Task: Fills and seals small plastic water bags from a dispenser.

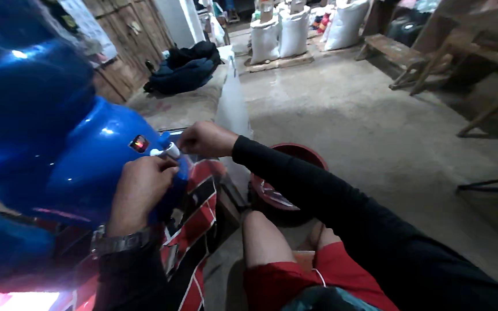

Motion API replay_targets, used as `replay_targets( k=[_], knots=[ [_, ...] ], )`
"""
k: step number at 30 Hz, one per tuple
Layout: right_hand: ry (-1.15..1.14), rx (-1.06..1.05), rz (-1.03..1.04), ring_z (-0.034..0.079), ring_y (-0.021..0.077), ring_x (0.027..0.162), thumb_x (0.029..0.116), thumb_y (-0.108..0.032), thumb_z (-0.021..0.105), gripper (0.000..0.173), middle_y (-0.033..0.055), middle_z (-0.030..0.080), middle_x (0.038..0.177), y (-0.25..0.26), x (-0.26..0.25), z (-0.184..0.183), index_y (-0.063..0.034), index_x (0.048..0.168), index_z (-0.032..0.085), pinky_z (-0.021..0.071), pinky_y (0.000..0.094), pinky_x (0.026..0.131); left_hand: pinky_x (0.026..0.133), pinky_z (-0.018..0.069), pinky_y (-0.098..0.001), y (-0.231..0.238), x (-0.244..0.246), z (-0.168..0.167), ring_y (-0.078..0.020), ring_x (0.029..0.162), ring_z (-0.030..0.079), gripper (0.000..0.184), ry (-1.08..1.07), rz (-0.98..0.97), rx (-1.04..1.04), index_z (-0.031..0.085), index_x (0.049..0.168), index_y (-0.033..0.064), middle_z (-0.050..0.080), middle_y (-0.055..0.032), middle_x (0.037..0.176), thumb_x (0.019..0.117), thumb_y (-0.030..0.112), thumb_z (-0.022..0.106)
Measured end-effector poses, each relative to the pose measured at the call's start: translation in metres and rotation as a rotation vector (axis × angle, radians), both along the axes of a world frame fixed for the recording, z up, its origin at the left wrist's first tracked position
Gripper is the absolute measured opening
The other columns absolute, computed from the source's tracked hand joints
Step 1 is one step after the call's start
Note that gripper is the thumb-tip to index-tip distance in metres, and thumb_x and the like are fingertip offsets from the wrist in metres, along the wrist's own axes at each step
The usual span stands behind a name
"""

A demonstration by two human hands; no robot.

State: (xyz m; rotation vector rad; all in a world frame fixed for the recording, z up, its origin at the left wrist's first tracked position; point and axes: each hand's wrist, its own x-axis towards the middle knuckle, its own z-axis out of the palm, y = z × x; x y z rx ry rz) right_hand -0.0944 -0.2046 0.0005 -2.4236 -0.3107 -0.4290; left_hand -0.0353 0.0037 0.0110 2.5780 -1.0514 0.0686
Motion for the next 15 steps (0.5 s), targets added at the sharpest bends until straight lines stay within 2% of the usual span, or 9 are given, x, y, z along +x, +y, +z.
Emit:
replay_targets(
  k=[2, 3, 6, 8, 9, 10, 12, 15],
  knots=[
    [-0.01, 0.04, -0.046, 0.071, 0.0159, 0.087, 0.0983, -0.01, 0.067, 0.013, 0.0063, 0.075, 0.095, 0.008, -0.007, 0.004, -0.0063, 0.106, 0.077, 0.0588, 0.0405, 0.083, 0.072, 0.0607, -0.057, 0.005, 0.002, 0.009, -0.0233, 0.074, 0.072, 0.01, -0.015, -0.036, 0.002, 0.078, 0.102, 0.0196, 0.076, -0.004, 0.089, 0.0981, 0.026, 0.071],
    [0.004, 0.075, -0.034, 0.071, 0.0163, 0.089, 0.0988, -0.01, 0.066, 0.015, 0.0067, 0.075, 0.097, 0.008, -0.005, 0.005, -0.0061, 0.109, 0.076, 0.0587, 0.0412, 0.084, 0.072, 0.0601, -0.0578, 0.005, 0.002, 0.015, -0.0235, 0.074, 0.072, 0.01, -0.019, -0.037, -0.002, 0.078, 0.101, 0.0197, 0.075, -0.0038, 0.089, 0.0971, 0.027, 0.073],
    [0.001, 0.207, 0.027, 0.072, 0.0202, 0.094, 0.0983, -0.007, 0.066, 0.034, 0.0129, 0.073, 0.111, 0.009, -0.005, 0.011, -0.0038, 0.132, 0.064, 0.0601, 0.0414, 0.087, 0.07, 0.0595, -0.0599, 0.005, 0.003, 0.025, -0.0245, 0.071, 0.072, 0.019, -0.027, -0.024, -0.038, 0.077, 0.096, 0.0183, 0.075, -0.0049, 0.085, 0.094, 0.037, 0.076],
    [-0.015, 0.164, 0.082, 0.071, 0.0207, 0.103, 0.1023, -0.013, 0.063, 0.041, 0.0135, 0.071, 0.121, 0.01, -0.009, 0.019, -0.0048, 0.142, 0.058, 0.0576, 0.0403, 0.094, 0.067, 0.0593, -0.0608, 0.003, 0.002, 0.028, -0.0253, 0.067, 0.072, 0.027, -0.046, -0.001, -0.043, 0.077, 0.093, 0.0169, 0.074, -0.0066, 0.081, 0.0931, 0.044, 0.075],
    [-0.019, 0.126, 0.11, 0.071, 0.0205, 0.107, 0.1044, -0.018, 0.061, 0.043, 0.0129, 0.071, 0.124, 0.01, -0.011, 0.023, -0.0061, 0.146, 0.056, 0.0565, 0.0398, 0.098, 0.065, 0.0561, -0.0622, 0.001, 0.0, 0.028, -0.0272, 0.066, 0.069, 0.029, -0.065, 0.016, -0.043, 0.076, 0.09, 0.0152, 0.073, -0.0084, 0.078, 0.0931, 0.045, 0.075],
    [-0.034, 0.085, 0.128, 0.071, 0.0191, 0.107, 0.1064, -0.022, 0.058, 0.042, 0.0114, 0.071, 0.125, 0.011, -0.011, 0.026, -0.0068, 0.145, 0.057, 0.0563, 0.0385, 0.098, 0.063, 0.0542, -0.063, -0.001, -0.002, 0.027, -0.0288, 0.064, 0.068, 0.028, -0.083, 0.032, -0.041, 0.076, 0.089, 0.0142, 0.072, -0.0095, 0.076, 0.0934, 0.041, 0.076],
    [-0.064, 0.04, 0.136, 0.071, 0.0174, 0.1, 0.1085, -0.025, 0.054, 0.034, 0.0089, 0.074, 0.114, 0.011, -0.005, 0.031, -0.0075, 0.135, 0.065, 0.0571, 0.038, 0.093, 0.061, 0.0526, -0.0637, -0.001, 0.004, 0.022, -0.03, 0.063, 0.067, 0.024, -0.09, 0.056, -0.048, 0.074, 0.086, 0.0133, 0.07, -0.0106, 0.073, 0.093, 0.036, 0.075],
    [-0.109, -0.037, 0.101, 0.067, 0.014, 0.079, 0.1093, -0.03, 0.051, 0.031, 0.0035, 0.07, 0.088, 0.011, 0.015, 0.037, -0.0091, 0.111, 0.072, 0.057, 0.0359, 0.074, 0.058, 0.0562, -0.058, 0.003, 0.03, 0.007, -0.0247, 0.059, 0.067, 0.039, -0.065, 0.034, -0.058, 0.073, 0.084, 0.0162, 0.069, -0.0068, 0.071, 0.0914, 0.054, 0.07]
  ],
)
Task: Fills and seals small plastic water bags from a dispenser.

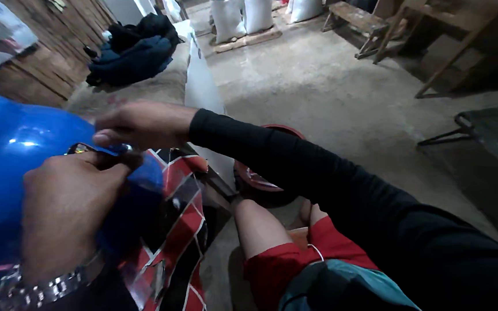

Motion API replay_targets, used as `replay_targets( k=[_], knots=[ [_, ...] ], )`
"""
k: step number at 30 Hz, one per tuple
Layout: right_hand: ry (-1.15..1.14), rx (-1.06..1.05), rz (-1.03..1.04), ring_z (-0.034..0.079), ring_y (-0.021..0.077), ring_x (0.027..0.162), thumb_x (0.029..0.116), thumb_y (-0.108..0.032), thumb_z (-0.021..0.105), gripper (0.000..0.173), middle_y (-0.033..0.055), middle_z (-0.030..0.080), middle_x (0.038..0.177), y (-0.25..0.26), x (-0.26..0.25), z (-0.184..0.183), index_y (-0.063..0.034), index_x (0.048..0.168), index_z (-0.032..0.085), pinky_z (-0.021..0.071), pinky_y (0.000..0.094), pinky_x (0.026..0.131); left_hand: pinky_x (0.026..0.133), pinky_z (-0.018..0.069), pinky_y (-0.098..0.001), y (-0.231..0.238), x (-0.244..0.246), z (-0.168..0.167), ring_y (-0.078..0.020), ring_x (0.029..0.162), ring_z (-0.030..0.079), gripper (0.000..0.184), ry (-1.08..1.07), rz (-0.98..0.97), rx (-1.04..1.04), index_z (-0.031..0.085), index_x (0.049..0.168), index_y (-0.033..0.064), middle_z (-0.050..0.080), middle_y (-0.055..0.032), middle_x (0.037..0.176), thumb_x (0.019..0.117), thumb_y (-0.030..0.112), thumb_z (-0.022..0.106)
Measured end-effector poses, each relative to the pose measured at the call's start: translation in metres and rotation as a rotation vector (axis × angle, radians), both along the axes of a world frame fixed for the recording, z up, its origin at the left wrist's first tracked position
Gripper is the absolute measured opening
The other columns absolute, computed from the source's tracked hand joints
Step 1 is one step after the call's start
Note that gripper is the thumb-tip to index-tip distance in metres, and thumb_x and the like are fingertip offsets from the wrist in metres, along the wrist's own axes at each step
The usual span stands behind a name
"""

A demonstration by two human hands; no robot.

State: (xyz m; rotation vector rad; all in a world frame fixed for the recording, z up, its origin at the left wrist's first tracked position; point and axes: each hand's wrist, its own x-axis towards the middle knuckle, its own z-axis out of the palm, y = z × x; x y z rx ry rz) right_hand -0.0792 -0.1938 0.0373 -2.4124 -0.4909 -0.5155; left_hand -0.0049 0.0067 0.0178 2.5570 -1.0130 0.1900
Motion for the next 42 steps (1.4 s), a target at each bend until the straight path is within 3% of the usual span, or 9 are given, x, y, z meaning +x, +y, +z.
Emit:
replay_targets(
  k=[5, 12, 16, 20, 25, 32, 36, 39, 42],
  knots=[
    [0.097, -0.08, -0.138, 0.066, 0.0177, 0.085, 0.1106, -0.035, 0.046, 0.04, 0.0058, 0.069, 0.089, 0.012, 0.018, 0.008, -0.0064, 0.103, 0.073, 0.0536, 0.0386, 0.079, 0.053, 0.0547, -0.0538, 0.006, 0.015, -0.008, -0.0233, 0.056, 0.064, 0.052, 0.037, -0.065, -0.016, 0.072, 0.084, 0.0144, 0.067, -0.0077, 0.07, 0.0895, 0.066, 0.066],
    [0.134, 0.102, -0.184, 0.068, 0.0206, 0.087, 0.1114, -0.037, 0.043, 0.043, 0.0079, 0.07, 0.091, 0.017, 0.014, -0.003, -0.0059, 0.107, 0.072, 0.0559, 0.044, 0.08, 0.052, 0.0495, -0.0582, 0.003, 0.013, -0.012, -0.027, 0.056, 0.061, 0.061, -0.048, -0.013, 0.011, 0.071, 0.079, 0.0157, 0.065, -0.0085, 0.068, 0.0884, 0.074, 0.058],
    [0.096, 0.12, -0.267, 0.063, 0.0157, 0.07, 0.1081, -0.038, 0.052, 0.04, 0.0026, 0.064, 0.076, 0.017, 0.008, -0.002, -0.0076, 0.09, 0.07, 0.0543, 0.0392, 0.064, 0.054, 0.0479, -0.0618, 0.001, 0.011, -0.011, -0.0308, 0.06, 0.062, 0.062, -0.118, -0.021, 0.036, 0.069, 0.079, 0.0153, 0.064, -0.0107, 0.069, 0.0873, 0.076, 0.058],
    [0.099, 0.229, -0.245, 0.067, 0.0133, 0.071, 0.1055, -0.029, 0.06, 0.027, 0.0039, 0.07, 0.084, 0.012, 0.004, -0.003, -0.0054, 0.103, 0.072, 0.0588, 0.0365, 0.067, 0.059, 0.0552, -0.0626, 0.003, 0.013, -0.007, -0.0285, 0.062, 0.068, 0.032, -0.044, -0.047, 0.036, 0.071, 0.088, 0.0156, 0.07, -0.0095, 0.077, 0.0943, 0.046, 0.063],
    [0.068, 0.395, -0.193, 0.069, 0.0152, 0.071, 0.1066, -0.021, 0.057, 0.024, 0.0076, 0.071, 0.086, 0.01, -0.007, -0.011, -0.0015, 0.112, 0.071, 0.0608, 0.0368, 0.067, 0.055, 0.061, -0.0493, 0.01, 0.022, -0.006, -0.0198, 0.058, 0.069, 0.032, 0.083, -0.146, -0.028, 0.074, 0.093, 0.0203, 0.072, -0.0033, 0.076, 0.0952, 0.051, 0.066],
    [-0.067, 0.71, -0.059, 0.07, 0.0166, 0.075, 0.107, -0.01, 0.053, 0.024, 0.0133, 0.072, 0.092, 0.007, -0.02, -0.038, 0.0064, 0.117, 0.067, 0.0614, 0.0335, 0.069, 0.059, 0.0627, -0.0501, 0.011, 0.027, -0.011, -0.0215, 0.061, 0.07, 0.034, 0.132, -0.156, -0.099, 0.073, 0.095, 0.0176, 0.072, -0.005, 0.079, 0.0917, 0.052, 0.073],
    [0.042, 0.91, -0.204, 0.069, 0.0157, 0.076, 0.109, -0.024, 0.051, 0.031, 0.0109, 0.073, 0.094, -0.013, -0.056, -0.145, 0.0015, 0.117, 0.067, 0.0604, 0.0342, 0.069, 0.06, 0.0609, -0.051, 0.012, 0.029, -0.014, -0.02, 0.064, 0.069, 0.049, 0.104, -0.107, -0.087, 0.073, 0.095, 0.0205, 0.072, -0.0027, 0.081, 0.0868, 0.068, 0.069],
    [0.407, 1.129, -0.458, 0.065, 0.0128, 0.074, 0.1088, -0.038, 0.049, 0.039, 0.0083, 0.072, 0.1, -0.027, -0.103, -0.314, -0.0065, 0.125, 0.066, 0.0554, 0.031, 0.067, 0.061, 0.0618, -0.0522, 0.012, 0.03, -0.019, -0.0209, 0.064, 0.07, 0.053, 0.09, -0.081, -0.086, 0.073, 0.097, 0.02, 0.072, -0.0037, 0.081, 0.0878, 0.072, 0.065],
    [0.755, 1.058, -0.789, 0.069, 0.0262, 0.101, 0.1083, -0.034, 0.05, 0.041, 0.0176, 0.069, 0.119, -0.015, -0.183, -0.467, -0.0036, 0.134, 0.061, 0.0565, 0.0458, 0.092, 0.062, 0.0622, -0.0491, 0.004, 0.022, -0.017, -0.021, 0.064, 0.068, 0.051, 0.176, -0.072, -0.115, 0.07, 0.1, 0.0139, 0.07, -0.0067, 0.084, 0.0922, 0.064, 0.066]
  ],
)
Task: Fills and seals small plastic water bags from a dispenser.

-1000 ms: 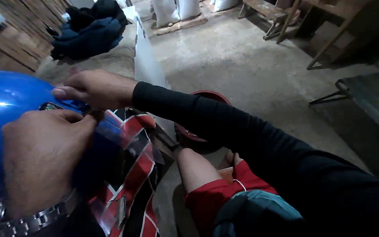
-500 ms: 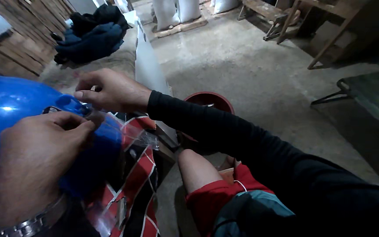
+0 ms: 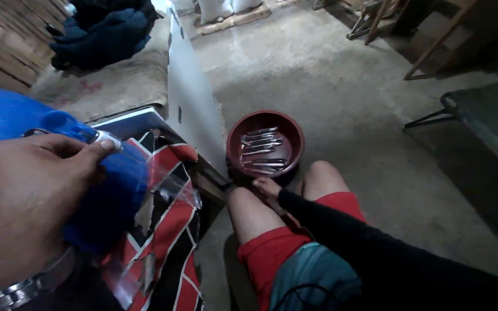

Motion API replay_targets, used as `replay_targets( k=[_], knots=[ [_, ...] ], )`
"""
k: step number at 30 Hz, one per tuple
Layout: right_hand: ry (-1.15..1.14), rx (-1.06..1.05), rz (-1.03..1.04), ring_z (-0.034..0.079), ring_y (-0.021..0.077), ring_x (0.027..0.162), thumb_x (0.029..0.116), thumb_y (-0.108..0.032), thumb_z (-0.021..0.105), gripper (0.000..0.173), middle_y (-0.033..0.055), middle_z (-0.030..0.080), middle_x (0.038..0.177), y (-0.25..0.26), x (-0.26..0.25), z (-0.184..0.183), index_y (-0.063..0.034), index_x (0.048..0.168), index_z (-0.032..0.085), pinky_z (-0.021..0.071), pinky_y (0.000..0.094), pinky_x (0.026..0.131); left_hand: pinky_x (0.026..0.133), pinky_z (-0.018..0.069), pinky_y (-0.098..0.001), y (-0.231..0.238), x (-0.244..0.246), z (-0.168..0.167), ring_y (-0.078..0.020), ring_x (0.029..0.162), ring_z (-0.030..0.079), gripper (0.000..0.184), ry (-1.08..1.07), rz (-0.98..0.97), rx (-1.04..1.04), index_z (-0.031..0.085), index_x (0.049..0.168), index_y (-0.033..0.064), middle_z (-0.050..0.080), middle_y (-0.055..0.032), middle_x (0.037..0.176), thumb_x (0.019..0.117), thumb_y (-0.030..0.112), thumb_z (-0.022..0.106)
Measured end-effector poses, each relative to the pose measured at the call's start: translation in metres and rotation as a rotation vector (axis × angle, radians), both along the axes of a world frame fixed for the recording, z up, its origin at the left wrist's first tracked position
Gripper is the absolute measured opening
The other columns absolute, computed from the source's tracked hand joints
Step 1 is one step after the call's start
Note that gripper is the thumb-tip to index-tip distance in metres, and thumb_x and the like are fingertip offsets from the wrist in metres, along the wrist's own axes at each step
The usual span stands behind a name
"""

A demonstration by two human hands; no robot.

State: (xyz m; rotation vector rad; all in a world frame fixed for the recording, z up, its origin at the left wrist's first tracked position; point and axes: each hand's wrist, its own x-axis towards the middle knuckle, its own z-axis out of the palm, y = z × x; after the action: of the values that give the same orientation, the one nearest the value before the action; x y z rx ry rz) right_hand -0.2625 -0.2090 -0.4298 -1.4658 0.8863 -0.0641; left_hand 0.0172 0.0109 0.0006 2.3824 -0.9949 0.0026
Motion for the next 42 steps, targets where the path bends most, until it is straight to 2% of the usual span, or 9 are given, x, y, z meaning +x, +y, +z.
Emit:
replay_targets(
  k=[3, 6, 8, 12, 19, 22, 26, 33, 42],
  knots=[
    [0.59, -0.17, 0.459, 0.06, 0.0381, 0.127, 0.105, -0.031, 0.053, 0.045, 0.0255, 0.063, 0.134, 0.014, -0.06, -0.059, 0.0042, 0.131, 0.064, 0.0444, 0.0581, 0.11, 0.053, 0.0539, -0.034, -0.007, 0.01, -0.015, -0.0112, 0.056, 0.057, 0.044, 0.109, -0.005, -0.076, 0.066, 0.099, 0.0111, 0.062, -0.0025, 0.076, 0.0952, 0.055, 0.066],
    [0.635, -0.265, 0.757, 0.061, 0.0415, 0.124, 0.1025, -0.028, 0.057, 0.037, 0.0234, 0.066, 0.129, 0.015, -0.046, -0.067, -0.0042, 0.129, 0.067, 0.0456, 0.0668, 0.104, 0.051, 0.0505, -0.0274, -0.001, 0.048, -0.045, -0.0058, 0.056, 0.053, 0.045, 0.119, -0.046, -0.124, 0.064, 0.102, 0.0135, 0.059, 0.0025, 0.077, 0.0943, 0.058, 0.066],
    [0.55, -0.313, 0.716, 0.064, 0.0414, 0.118, 0.0992, -0.025, 0.061, 0.032, 0.0223, 0.068, 0.123, 0.015, -0.039, -0.073, -0.0065, 0.125, 0.069, 0.0481, 0.068, 0.099, 0.052, 0.0507, -0.026, 0.004, 0.077, -0.063, -0.0036, 0.057, 0.053, 0.047, 0.109, -0.065, -0.139, 0.064, 0.106, 0.0173, 0.058, 0.0052, 0.078, 0.0922, 0.062, 0.067],
    [0.593, -0.228, 0.677, 0.061, 0.0383, 0.127, 0.1013, -0.035, 0.059, 0.041, 0.0198, 0.066, 0.132, 0.016, -0.042, -0.081, -0.0112, 0.133, 0.067, 0.0448, 0.0648, 0.107, 0.05, 0.0495, -0.0269, 0.007, 0.084, -0.07, -0.0039, 0.056, 0.053, 0.046, 0.09, -0.077, -0.131, 0.065, 0.106, 0.0169, 0.059, 0.0042, 0.078, 0.0944, 0.061, 0.064],
    [0.674, -0.263, 0.773, 0.057, 0.0433, 0.131, 0.1049, -0.02, 0.055, 0.036, 0.0275, 0.061, 0.136, 0.016, -0.035, -0.035, 0.0027, 0.131, 0.064, 0.0413, 0.0647, 0.109, 0.057, 0.05, -0.0322, -0.02, -0.03, 0.011, -0.0126, 0.057, 0.051, 0.032, 0.167, -0.058, -0.096, 0.061, 0.102, -0.0053, 0.057, -0.0087, 0.076, 0.1045, 0.026, 0.061],
    [0.65, -0.232, 0.756, 0.058, 0.0435, 0.129, 0.1052, -0.023, 0.054, 0.037, 0.0282, 0.062, 0.134, 0.012, -0.041, -0.033, 0.0033, 0.129, 0.066, 0.0424, 0.065, 0.108, 0.056, 0.05, -0.0322, -0.015, -0.002, -0.005, -0.0103, 0.057, 0.052, 0.037, 0.12, -0.079, -0.043, 0.063, 0.102, -0.0014, 0.057, -0.006, 0.076, 0.1024, 0.036, 0.061],
    [0.654, -0.225, 0.734, 0.056, 0.0427, 0.131, 0.1063, -0.026, 0.052, 0.039, 0.0274, 0.061, 0.136, 0.016, -0.043, -0.021, 0.0026, 0.131, 0.064, 0.041, 0.0641, 0.11, 0.057, 0.0551, -0.043, -0.016, 0.015, -0.009, -0.0186, 0.059, 0.059, 0.049, 0.08, -0.042, 0.013, 0.068, 0.102, 0.0027, 0.064, -0.0101, 0.079, 0.0958, 0.051, 0.064],
    [0.648, -0.253, 0.702, 0.059, 0.0431, 0.128, 0.1033, -0.029, 0.055, 0.041, 0.0265, 0.064, 0.133, 0.012, -0.044, -0.064, 0.0008, 0.128, 0.067, 0.0433, 0.0669, 0.107, 0.066, 0.0589, -0.0541, -0.015, -0.015, 0.018, -0.0286, 0.07, 0.069, 0.045, -0.044, -0.079, 0.09, 0.069, 0.099, -0.0004, 0.07, -0.0173, 0.085, 0.0957, 0.044, 0.067],
    [0.679, -0.162, 0.648, 0.051, 0.0398, 0.139, 0.1071, -0.029, 0.051, 0.046, 0.0257, 0.057, 0.144, 0.027, -0.047, 0.035, 0.0023, 0.139, 0.059, 0.0362, 0.0583, 0.117, 0.076, 0.057, -0.0598, -0.018, -0.029, 0.027, -0.0357, 0.08, 0.071, 0.046, -0.122, -0.073, 0.144, 0.07, 0.099, -0.0051, 0.071, -0.0235, 0.092, 0.0959, 0.041, 0.066]
  ],
)
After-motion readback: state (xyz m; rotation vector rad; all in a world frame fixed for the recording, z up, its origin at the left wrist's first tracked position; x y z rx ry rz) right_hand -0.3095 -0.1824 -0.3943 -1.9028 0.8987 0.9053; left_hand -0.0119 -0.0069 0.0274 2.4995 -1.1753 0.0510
